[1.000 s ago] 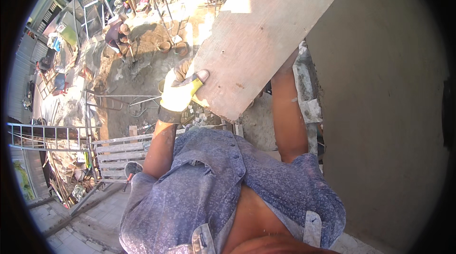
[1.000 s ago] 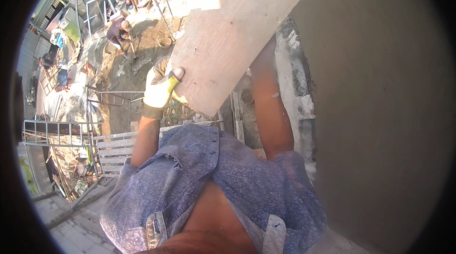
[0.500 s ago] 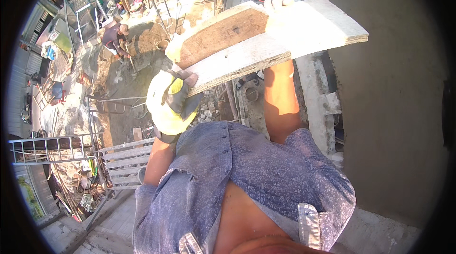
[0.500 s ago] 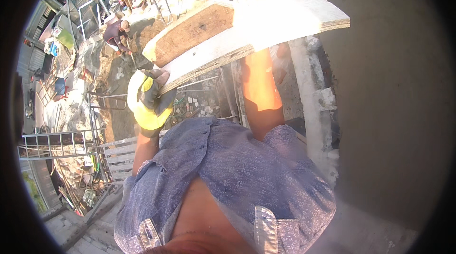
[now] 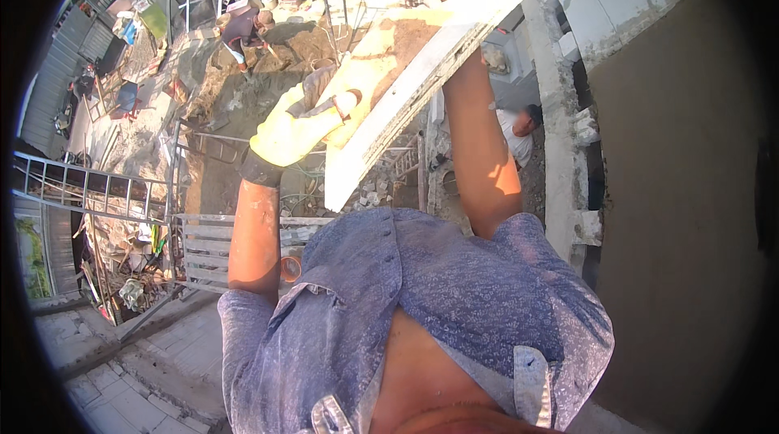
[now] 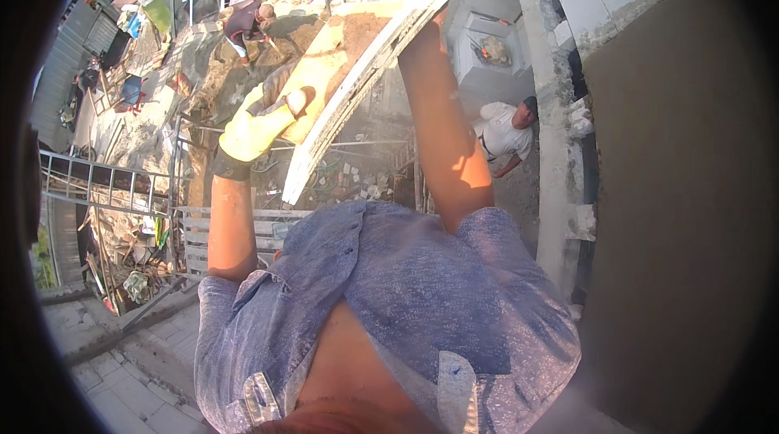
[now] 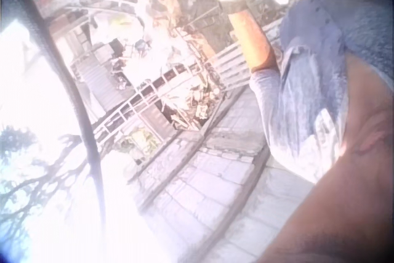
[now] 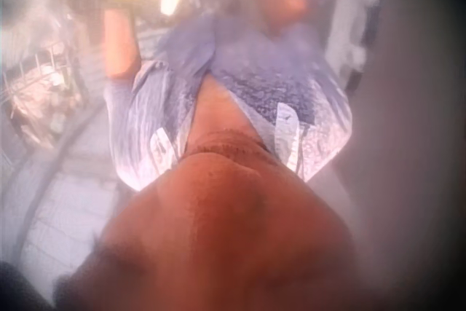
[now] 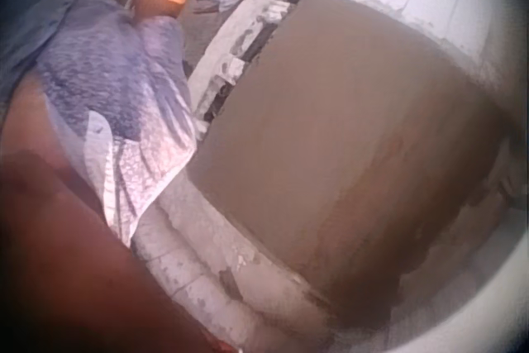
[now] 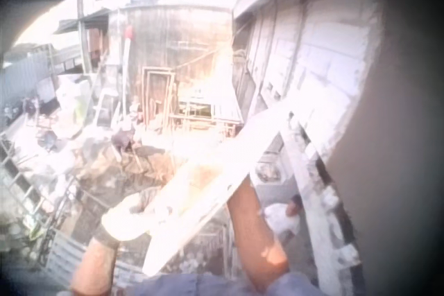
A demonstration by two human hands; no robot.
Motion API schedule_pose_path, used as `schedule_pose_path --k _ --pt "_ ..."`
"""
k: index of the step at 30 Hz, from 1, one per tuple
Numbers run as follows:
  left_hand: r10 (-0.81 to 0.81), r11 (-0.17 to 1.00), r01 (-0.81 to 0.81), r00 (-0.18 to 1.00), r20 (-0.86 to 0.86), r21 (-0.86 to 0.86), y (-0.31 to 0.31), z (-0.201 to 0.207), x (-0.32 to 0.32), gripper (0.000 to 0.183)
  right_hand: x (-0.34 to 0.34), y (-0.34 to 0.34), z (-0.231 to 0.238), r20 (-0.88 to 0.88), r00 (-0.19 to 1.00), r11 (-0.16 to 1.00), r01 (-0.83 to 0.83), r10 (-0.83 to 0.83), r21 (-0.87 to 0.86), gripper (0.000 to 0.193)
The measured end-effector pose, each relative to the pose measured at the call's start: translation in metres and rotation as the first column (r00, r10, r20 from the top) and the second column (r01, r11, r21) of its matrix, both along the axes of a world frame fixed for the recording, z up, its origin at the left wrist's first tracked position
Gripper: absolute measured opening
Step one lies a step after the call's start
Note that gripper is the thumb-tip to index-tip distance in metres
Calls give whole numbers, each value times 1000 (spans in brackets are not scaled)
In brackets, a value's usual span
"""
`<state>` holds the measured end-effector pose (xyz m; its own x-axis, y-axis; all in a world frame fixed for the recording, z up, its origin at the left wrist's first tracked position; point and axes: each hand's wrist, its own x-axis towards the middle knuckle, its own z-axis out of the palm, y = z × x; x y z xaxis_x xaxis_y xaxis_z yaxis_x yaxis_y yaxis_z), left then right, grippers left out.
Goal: The person uses a hammer to repeatedly strike a piece of wood held in their left hand. They are positioned on a wooden scaffold at a construction site. The person adjusts the wood and continues to hit it with the hammer throughout the clip.
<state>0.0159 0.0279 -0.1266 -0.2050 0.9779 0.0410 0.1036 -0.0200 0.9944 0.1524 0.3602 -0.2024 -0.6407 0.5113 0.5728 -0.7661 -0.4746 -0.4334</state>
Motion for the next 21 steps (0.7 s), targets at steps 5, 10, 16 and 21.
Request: schedule_pose_path --k 5,10,16,21 --pt "250 968 -231 893 375 -97 14 -22 19 48 -36 -25 2 828 499 919 391 -254 46 48" --pt "273 953 -291 695 666 -87 32 -43 22 39 -11 -55 -103 874 480 921 371 -78 -122 49" --pt "124 968 -247 582 804 29 50 29 23 28 31 -110 -212 988 115 935 328 102 -135 58" --pt "20 964 -216 633 774 152 68 76 25 31 100 -100 -297 987 -131 954 294 91 -49 52"
